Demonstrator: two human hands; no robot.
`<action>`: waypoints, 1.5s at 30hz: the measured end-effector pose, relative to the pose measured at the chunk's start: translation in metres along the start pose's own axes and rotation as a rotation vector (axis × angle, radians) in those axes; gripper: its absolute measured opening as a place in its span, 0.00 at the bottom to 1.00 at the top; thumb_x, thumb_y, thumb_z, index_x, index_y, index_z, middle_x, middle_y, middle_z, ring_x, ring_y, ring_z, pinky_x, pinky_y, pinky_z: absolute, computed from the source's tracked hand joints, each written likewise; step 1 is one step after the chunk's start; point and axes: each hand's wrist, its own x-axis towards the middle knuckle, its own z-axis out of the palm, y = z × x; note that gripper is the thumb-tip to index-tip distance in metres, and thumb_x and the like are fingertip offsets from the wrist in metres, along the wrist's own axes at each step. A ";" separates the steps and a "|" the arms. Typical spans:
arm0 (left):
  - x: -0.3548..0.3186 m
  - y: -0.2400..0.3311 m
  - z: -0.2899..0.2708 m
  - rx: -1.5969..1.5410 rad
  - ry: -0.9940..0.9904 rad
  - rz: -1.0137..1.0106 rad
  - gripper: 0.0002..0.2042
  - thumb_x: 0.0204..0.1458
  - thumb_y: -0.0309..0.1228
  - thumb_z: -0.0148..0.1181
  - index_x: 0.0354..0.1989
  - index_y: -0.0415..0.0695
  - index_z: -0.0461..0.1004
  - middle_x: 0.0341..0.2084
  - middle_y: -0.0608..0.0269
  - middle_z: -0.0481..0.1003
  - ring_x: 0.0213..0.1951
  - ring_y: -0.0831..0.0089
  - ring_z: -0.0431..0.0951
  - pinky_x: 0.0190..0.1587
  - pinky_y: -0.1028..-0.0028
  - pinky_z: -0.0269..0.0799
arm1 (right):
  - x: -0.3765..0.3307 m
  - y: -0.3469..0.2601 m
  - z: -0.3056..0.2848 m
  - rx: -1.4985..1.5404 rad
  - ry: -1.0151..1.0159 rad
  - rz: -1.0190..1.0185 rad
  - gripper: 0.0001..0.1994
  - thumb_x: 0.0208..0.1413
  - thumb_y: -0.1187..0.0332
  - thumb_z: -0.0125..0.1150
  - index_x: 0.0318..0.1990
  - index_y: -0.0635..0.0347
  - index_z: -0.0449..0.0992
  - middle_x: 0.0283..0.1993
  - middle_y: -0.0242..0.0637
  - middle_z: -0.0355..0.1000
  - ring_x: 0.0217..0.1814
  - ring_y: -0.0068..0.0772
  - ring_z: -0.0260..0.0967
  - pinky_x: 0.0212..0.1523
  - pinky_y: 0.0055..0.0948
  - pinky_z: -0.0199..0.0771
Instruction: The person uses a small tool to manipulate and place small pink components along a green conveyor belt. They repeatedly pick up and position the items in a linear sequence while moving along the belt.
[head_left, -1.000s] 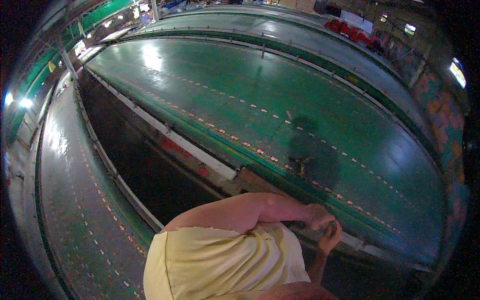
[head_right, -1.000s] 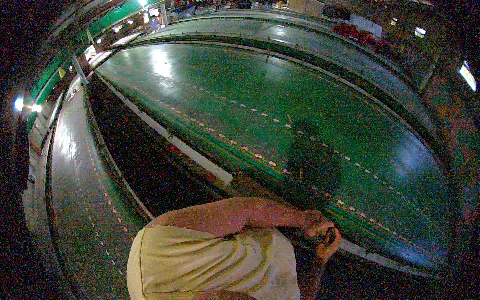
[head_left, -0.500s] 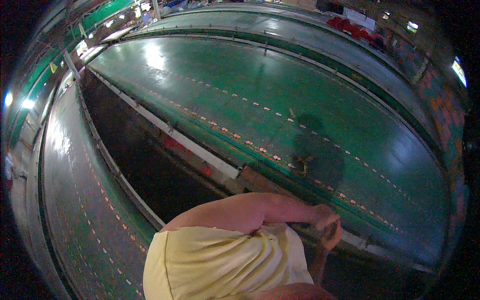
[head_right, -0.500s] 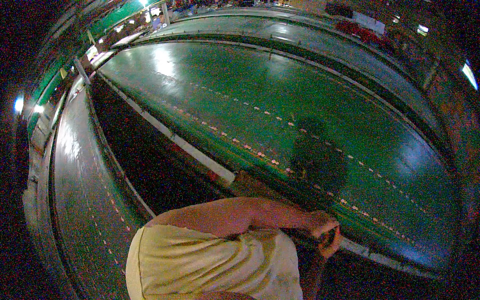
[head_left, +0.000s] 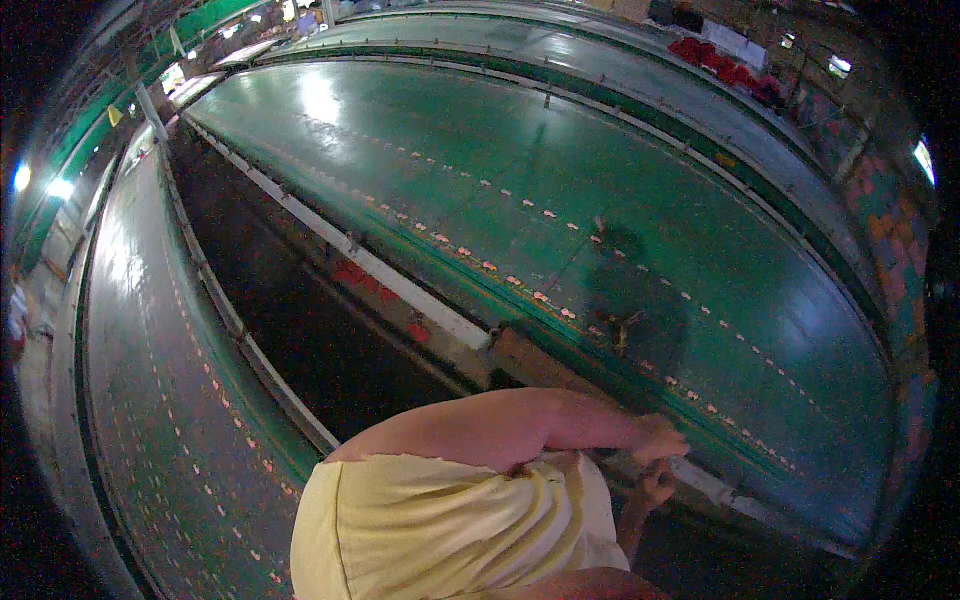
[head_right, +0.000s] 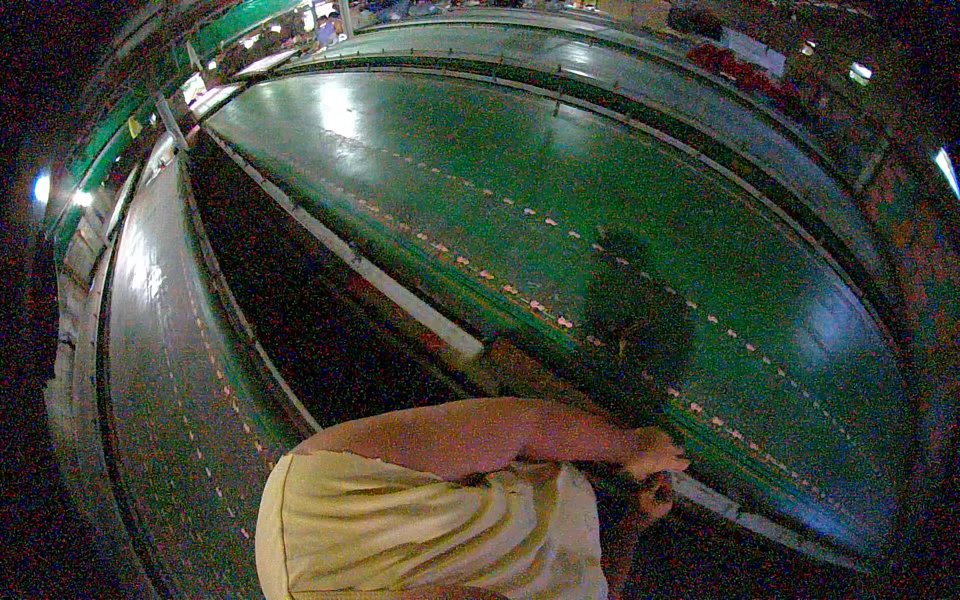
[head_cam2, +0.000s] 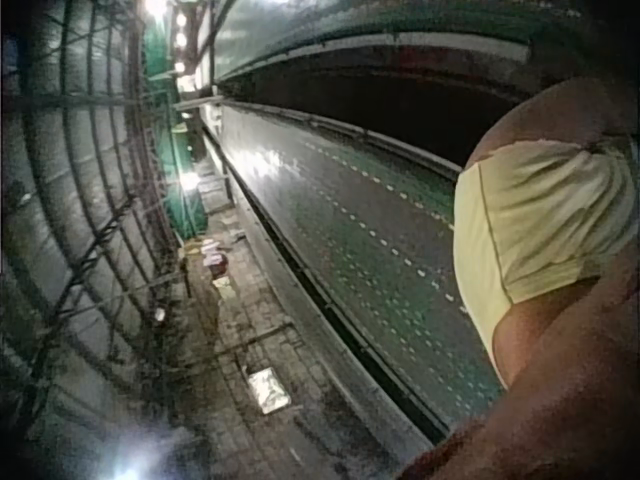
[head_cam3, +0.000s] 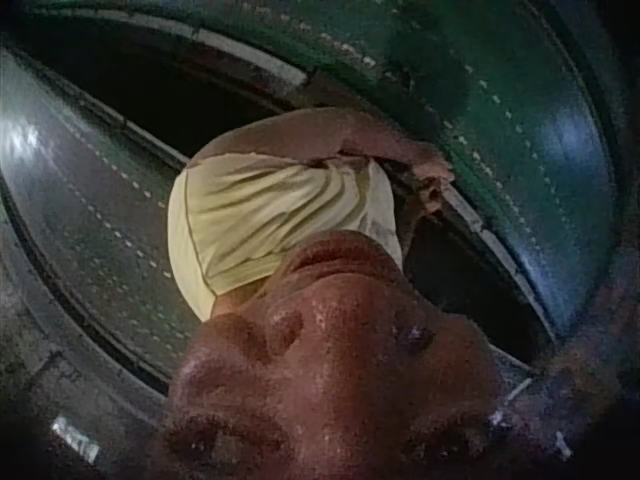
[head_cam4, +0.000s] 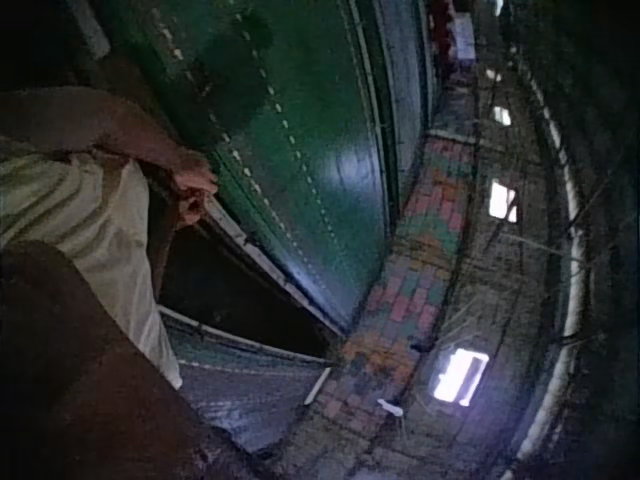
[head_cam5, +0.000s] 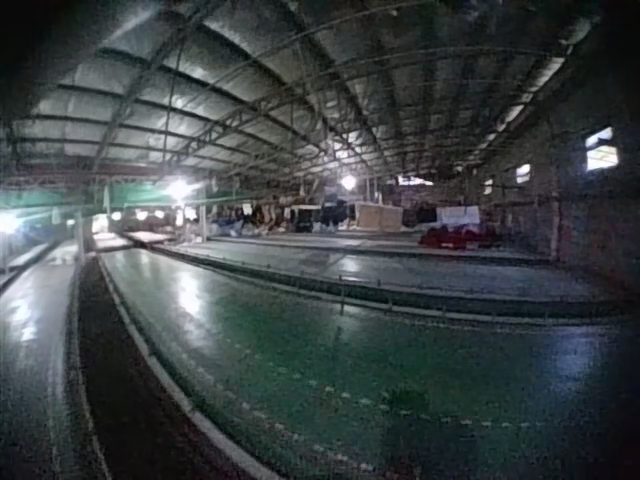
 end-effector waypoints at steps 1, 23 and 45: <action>0.000 0.002 -0.001 0.024 -0.011 -0.022 0.33 0.42 0.36 0.78 0.59 0.47 0.71 0.53 0.48 0.78 0.55 0.44 0.83 0.48 0.44 0.84 | -0.001 -0.007 0.000 0.018 -0.057 0.038 0.13 0.68 0.66 0.71 0.48 0.69 0.81 0.46 0.40 0.81 0.47 0.34 0.78 0.48 0.37 0.79; 0.010 0.010 0.008 0.098 0.124 0.093 0.23 0.49 0.36 0.71 0.53 0.45 0.76 0.35 0.49 0.84 0.40 0.47 0.88 0.36 0.44 0.82 | -0.006 0.008 -0.007 0.214 0.067 -0.006 0.09 0.60 0.74 0.75 0.44 0.67 0.83 0.42 0.34 0.81 0.41 0.29 0.77 0.45 0.35 0.80; 0.011 0.018 -0.001 0.111 0.021 -0.059 0.17 0.60 0.35 0.64 0.56 0.47 0.76 0.37 0.49 0.84 0.41 0.46 0.88 0.35 0.46 0.85 | -0.025 -0.065 0.002 0.253 -0.035 -0.050 0.11 0.61 0.73 0.72 0.49 0.64 0.81 0.48 0.38 0.81 0.48 0.33 0.76 0.52 0.37 0.79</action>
